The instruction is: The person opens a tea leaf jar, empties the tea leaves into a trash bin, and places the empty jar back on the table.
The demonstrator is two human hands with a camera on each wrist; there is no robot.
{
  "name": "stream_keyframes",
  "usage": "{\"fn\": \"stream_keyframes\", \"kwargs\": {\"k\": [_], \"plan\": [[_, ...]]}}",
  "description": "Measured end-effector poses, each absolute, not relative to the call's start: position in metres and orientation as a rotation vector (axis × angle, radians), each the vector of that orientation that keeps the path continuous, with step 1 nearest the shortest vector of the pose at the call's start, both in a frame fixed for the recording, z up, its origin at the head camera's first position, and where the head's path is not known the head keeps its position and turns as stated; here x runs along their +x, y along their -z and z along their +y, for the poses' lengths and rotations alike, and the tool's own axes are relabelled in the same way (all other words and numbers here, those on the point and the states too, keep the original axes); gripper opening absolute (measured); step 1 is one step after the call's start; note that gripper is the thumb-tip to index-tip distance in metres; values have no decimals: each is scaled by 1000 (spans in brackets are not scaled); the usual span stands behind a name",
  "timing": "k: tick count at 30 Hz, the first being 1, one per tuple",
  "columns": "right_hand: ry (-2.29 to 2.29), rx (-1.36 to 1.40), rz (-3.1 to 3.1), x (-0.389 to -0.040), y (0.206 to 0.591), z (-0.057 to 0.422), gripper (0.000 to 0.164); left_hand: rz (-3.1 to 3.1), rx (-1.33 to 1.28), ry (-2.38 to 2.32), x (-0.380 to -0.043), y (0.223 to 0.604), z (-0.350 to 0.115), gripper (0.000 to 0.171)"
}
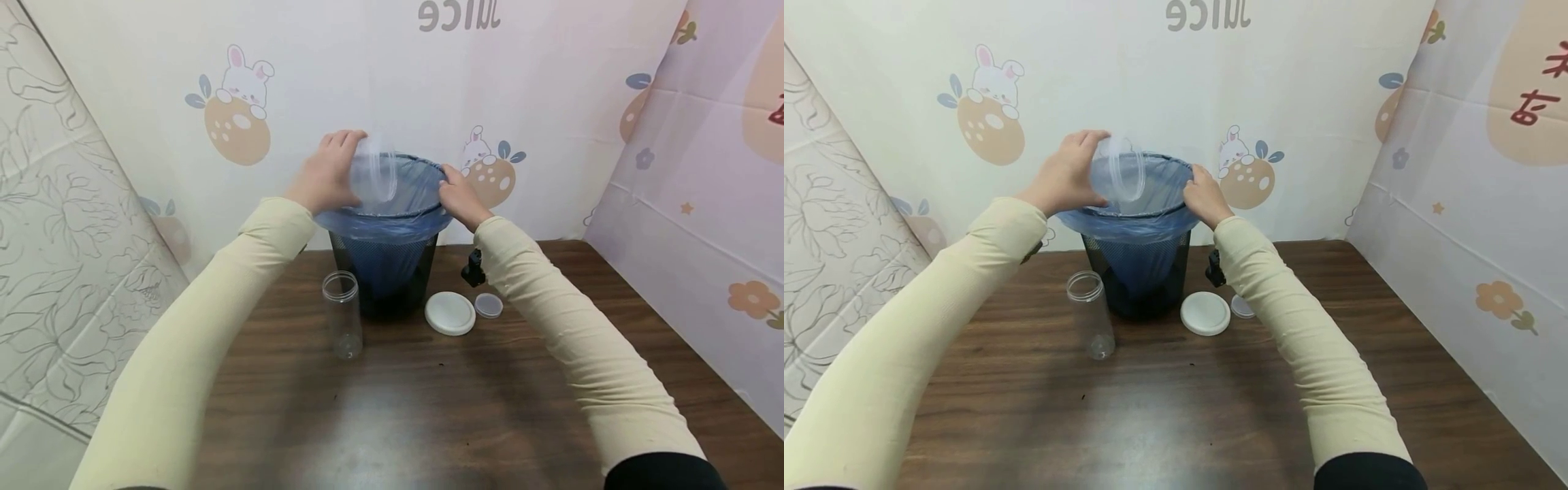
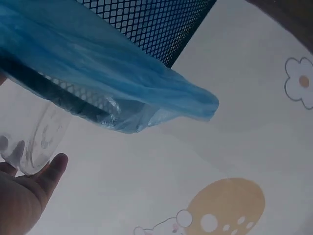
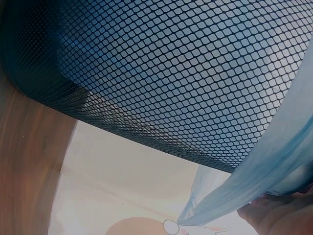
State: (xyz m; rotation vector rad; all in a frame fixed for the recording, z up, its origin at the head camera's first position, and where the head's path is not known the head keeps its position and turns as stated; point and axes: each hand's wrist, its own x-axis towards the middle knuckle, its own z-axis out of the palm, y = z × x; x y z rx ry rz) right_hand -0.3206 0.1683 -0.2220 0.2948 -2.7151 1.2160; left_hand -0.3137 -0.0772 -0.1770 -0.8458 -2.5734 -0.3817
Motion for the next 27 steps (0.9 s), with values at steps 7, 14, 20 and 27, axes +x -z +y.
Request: {"fn": "stream_keyframes", "kwargs": {"k": [7, 14, 20, 27], "plan": [[-1283, 316, -2737, -319, 220, 172, 58, -2565, -754, 713, -310, 176, -79, 110], [-1368, 490, -2544, -313, 216, 176, 65, -2486, -697, 1025, -303, 175, -80, 103], [-1378, 691, -2422, -299, 199, 172, 67, -2440, -689, 1164, -296, 173, -77, 103], [-1510, 893, -2375, -282, 184, 159, 68, -2383, -749, 1259, -287, 174, -74, 102]]}}
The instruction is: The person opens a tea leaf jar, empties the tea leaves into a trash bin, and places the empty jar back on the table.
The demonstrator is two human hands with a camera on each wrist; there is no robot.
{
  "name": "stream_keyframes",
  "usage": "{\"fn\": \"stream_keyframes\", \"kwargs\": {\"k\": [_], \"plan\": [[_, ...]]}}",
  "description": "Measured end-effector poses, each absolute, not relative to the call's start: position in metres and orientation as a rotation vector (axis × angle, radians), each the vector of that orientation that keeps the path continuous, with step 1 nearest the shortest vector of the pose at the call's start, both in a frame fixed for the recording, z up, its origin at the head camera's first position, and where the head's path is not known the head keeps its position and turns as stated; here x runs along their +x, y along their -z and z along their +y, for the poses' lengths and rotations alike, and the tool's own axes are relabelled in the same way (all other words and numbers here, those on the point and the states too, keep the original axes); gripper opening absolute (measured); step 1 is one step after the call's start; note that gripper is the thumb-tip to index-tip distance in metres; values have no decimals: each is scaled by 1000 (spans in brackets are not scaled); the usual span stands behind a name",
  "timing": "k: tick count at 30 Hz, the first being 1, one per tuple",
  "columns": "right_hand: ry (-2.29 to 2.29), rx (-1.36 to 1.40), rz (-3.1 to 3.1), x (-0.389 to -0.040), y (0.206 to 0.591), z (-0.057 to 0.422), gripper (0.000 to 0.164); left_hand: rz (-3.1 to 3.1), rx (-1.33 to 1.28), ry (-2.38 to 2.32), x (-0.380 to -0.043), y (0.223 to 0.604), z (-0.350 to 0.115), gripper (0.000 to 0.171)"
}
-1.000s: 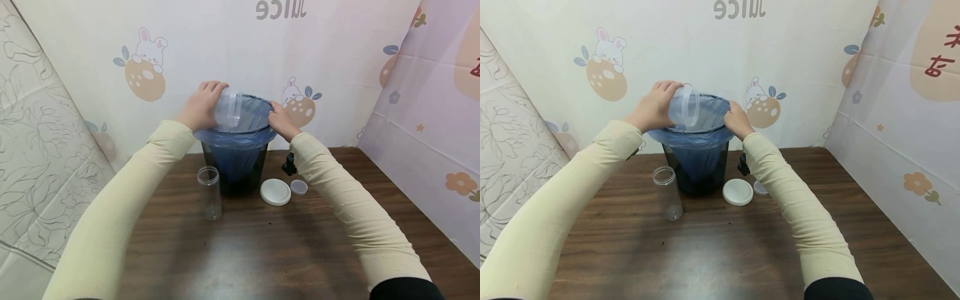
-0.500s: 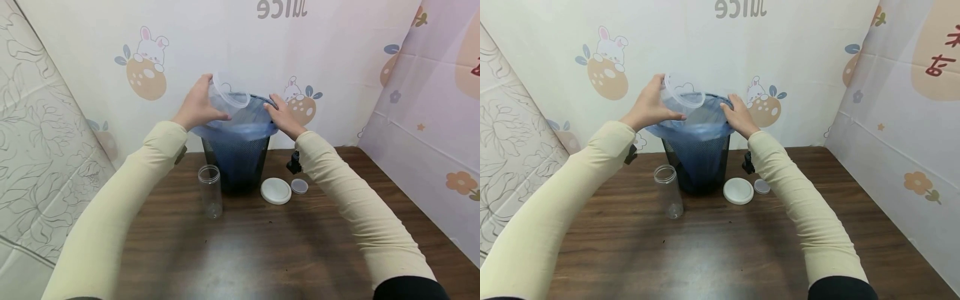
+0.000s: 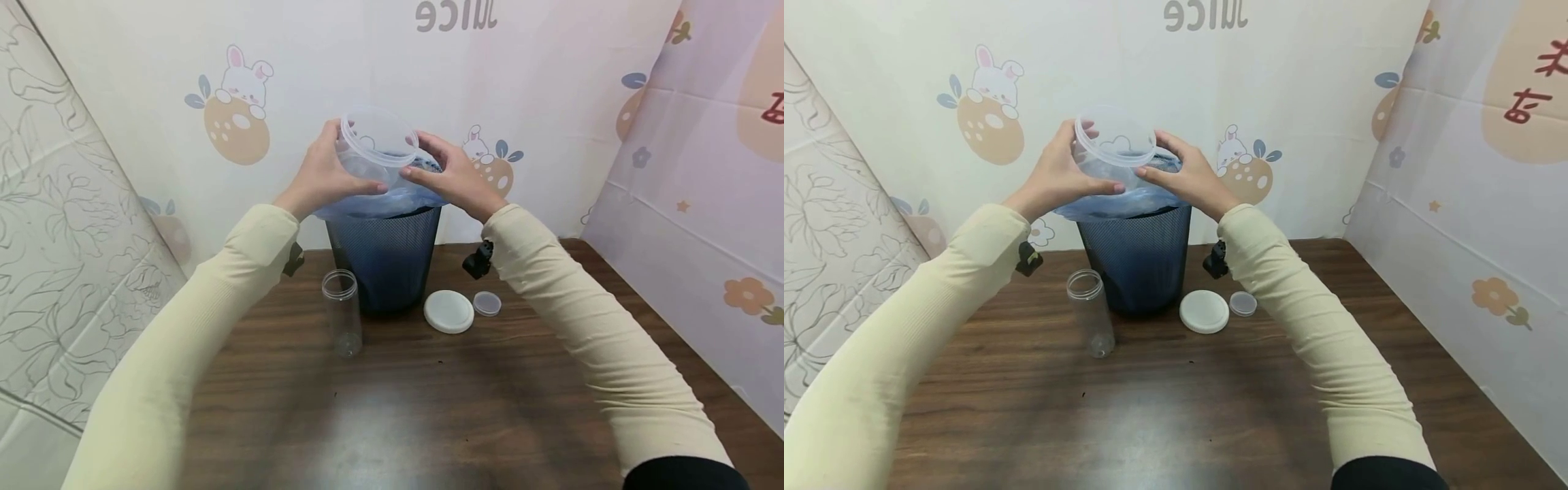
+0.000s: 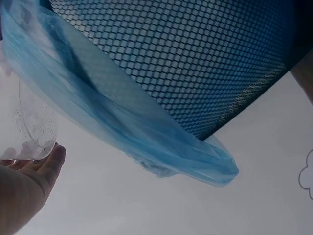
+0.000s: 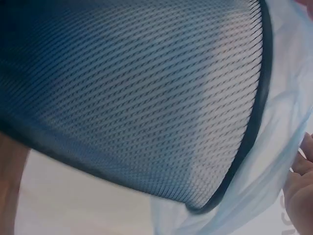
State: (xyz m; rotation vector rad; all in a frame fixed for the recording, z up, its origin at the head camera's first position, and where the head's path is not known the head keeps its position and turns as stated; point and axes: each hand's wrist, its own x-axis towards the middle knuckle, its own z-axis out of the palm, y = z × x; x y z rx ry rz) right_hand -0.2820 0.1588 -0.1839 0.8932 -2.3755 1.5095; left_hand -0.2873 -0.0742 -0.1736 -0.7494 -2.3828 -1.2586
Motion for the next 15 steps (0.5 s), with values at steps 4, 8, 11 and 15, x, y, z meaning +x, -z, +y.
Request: {"fn": "stream_keyframes", "kwargs": {"k": [4, 8, 11, 15], "plan": [[-1546, 954, -2337, -278, 181, 157, 71, -2361, -773, 1292, -278, 175, -72, 101], [-1580, 1029, -2297, -273, 181, 158, 81, -2339, -825, 1357, -268, 177, -70, 99], [-1629, 1122, -2245, -269, 181, 159, 84, -2327, -865, 1414, -261, 179, -68, 97], [-1646, 1178, -2228, -262, 181, 161, 79, -2317, -903, 1459, -253, 183, -68, 96]]}}
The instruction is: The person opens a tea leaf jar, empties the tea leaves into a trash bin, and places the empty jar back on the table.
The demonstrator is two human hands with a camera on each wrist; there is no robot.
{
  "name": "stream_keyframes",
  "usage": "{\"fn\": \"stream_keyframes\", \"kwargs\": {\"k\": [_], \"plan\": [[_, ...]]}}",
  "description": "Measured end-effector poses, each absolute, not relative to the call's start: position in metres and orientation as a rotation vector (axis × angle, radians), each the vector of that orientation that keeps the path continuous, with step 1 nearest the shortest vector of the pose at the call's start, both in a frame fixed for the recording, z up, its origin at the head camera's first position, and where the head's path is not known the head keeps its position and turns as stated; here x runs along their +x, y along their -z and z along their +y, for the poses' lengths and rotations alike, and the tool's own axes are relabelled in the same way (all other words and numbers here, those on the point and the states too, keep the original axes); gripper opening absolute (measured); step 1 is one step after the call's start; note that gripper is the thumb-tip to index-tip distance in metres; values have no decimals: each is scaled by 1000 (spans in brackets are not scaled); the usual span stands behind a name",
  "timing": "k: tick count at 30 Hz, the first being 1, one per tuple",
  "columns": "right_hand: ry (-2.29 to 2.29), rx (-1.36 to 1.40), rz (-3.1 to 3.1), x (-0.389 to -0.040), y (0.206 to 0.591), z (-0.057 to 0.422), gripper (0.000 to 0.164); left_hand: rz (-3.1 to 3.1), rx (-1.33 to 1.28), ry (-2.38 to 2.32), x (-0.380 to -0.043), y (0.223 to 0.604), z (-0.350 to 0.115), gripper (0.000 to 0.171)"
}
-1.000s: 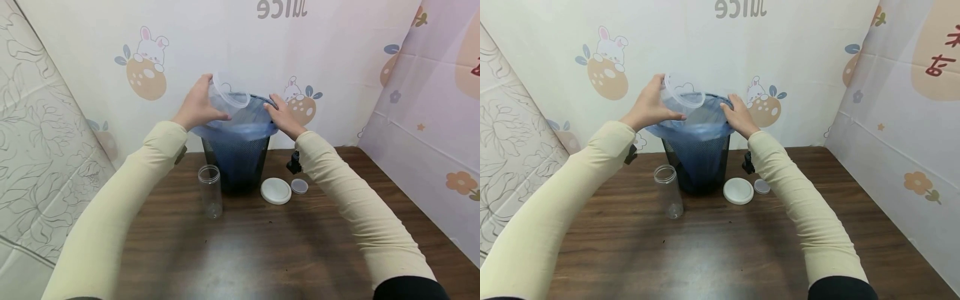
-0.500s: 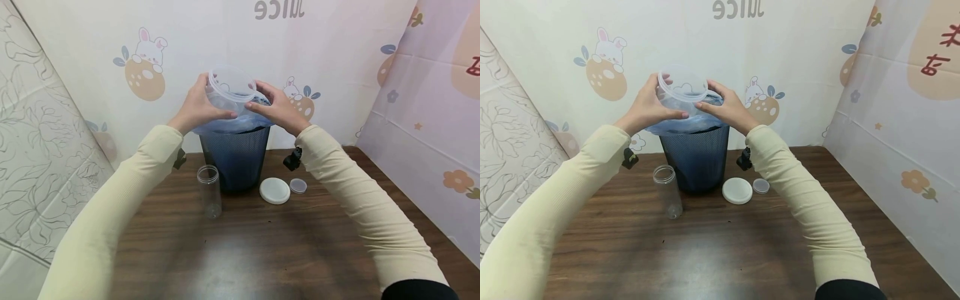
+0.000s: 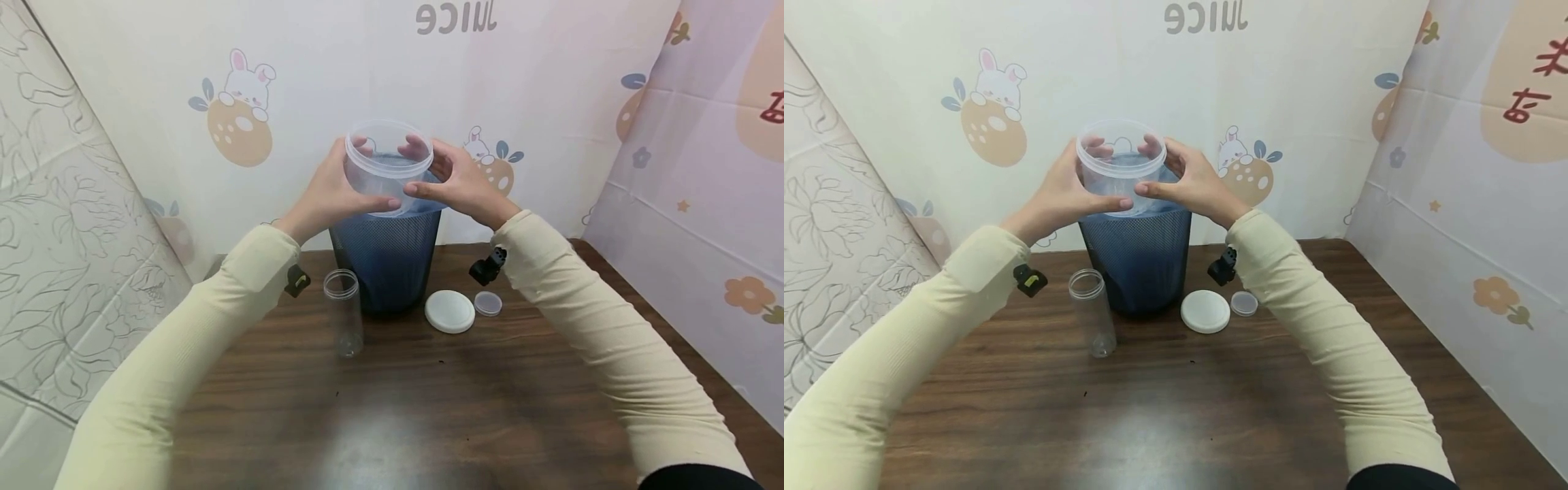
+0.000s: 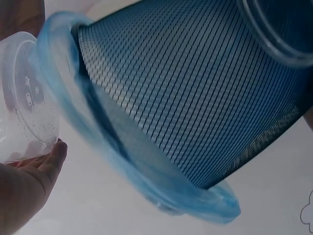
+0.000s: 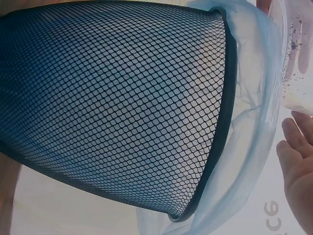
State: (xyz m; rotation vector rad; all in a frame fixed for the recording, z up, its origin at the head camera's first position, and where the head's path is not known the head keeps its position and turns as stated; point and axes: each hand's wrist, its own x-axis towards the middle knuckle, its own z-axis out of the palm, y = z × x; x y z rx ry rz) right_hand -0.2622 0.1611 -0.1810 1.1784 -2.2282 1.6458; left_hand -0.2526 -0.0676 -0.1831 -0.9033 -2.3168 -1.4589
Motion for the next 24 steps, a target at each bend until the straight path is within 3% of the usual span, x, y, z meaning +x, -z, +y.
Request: {"fn": "stream_keyframes", "kwargs": {"k": [12, 24], "plan": [[-1655, 1135, -2217, -235, 198, 176, 82, -2381, -914, 1502, -228, 203, -53, 96], [-1696, 1116, -2217, -216, 228, 191, 73, -2410, -916, 1563, -208, 231, -43, 88]]}}
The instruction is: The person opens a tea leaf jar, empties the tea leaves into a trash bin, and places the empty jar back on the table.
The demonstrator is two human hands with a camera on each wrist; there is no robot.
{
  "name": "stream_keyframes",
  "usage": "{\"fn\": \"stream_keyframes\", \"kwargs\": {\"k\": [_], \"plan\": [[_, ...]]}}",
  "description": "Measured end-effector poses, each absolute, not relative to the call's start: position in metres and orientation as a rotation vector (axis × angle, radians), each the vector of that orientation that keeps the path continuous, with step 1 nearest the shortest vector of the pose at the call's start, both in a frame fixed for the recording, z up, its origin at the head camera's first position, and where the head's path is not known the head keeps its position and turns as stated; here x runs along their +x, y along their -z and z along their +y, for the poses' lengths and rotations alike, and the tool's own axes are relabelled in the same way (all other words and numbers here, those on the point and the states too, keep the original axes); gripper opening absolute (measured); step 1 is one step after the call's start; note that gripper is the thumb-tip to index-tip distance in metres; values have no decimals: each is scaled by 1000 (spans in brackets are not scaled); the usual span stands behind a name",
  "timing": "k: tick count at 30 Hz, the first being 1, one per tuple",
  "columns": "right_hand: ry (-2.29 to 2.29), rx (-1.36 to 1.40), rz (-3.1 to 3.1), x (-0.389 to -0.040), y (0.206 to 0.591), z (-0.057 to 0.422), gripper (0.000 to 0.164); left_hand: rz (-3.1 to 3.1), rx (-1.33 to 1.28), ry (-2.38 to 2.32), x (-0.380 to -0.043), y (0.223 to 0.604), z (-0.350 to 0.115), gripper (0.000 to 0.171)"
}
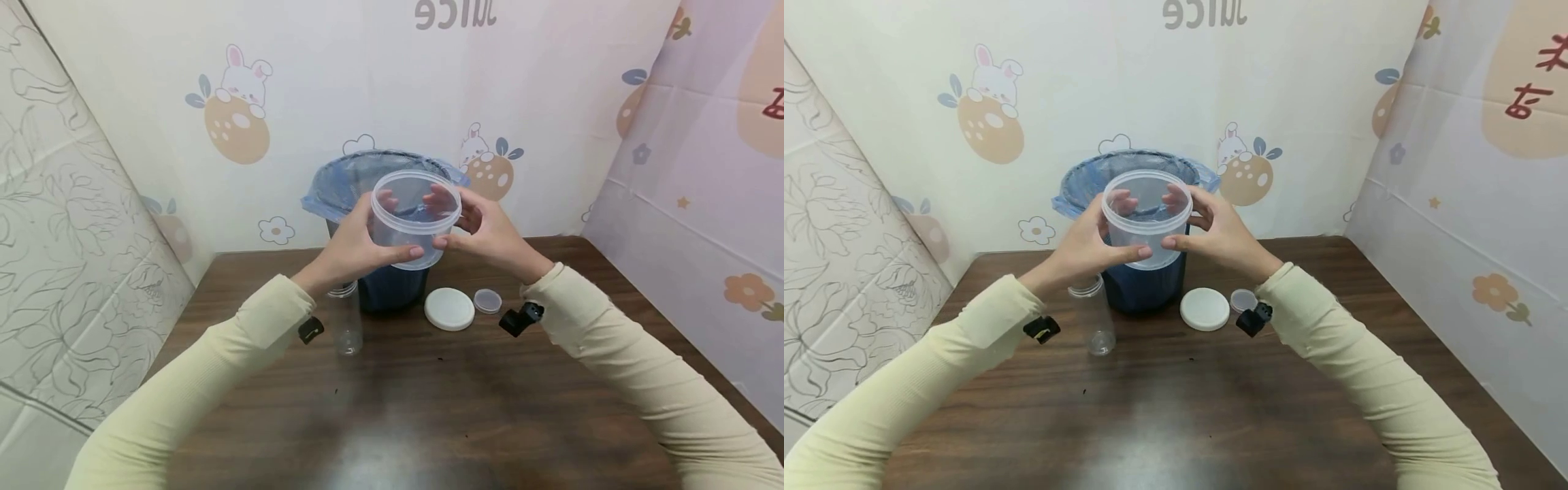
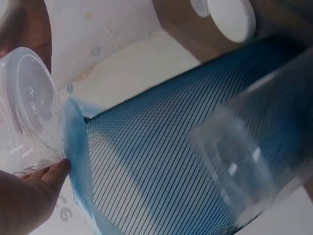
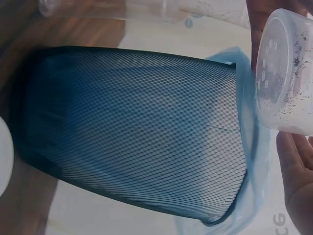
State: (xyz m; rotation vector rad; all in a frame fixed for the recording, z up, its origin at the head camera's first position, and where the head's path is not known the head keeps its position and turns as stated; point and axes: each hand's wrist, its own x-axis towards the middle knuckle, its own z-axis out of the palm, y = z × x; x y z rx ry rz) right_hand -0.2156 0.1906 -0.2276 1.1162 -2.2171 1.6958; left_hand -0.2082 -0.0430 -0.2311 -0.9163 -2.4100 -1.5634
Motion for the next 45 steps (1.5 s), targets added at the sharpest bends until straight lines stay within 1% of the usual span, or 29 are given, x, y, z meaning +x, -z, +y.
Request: {"fn": "stream_keyframes", "kwargs": {"k": [4, 10, 16, 20, 27, 35, 45], "plan": [[-1742, 1119, -2209, -211, 237, 196, 74, -2387, -948, 1541, -205, 241, -38, 89], [-1753, 1138, -2215, -206, 248, 204, 74, -2351, -965, 1486, -200, 251, -30, 87], [-1725, 1118, -2309, -201, 265, 212, 75, -2312, -987, 1515, -194, 270, -22, 86], [-1704, 1075, -2379, -200, 279, 218, 75, -2354, -907, 1517, -188, 285, -17, 83], [-1760, 1055, -2430, -207, 309, 221, 74, -2416, -764, 1611, -183, 316, -13, 94], [-1674, 1057, -2540, -216, 346, 215, 74, -2512, -574, 1718, -180, 351, -17, 95], [-1772, 1127, -2610, -225, 391, 206, 78, -2507, -558, 1651, -184, 399, -22, 91]]}}
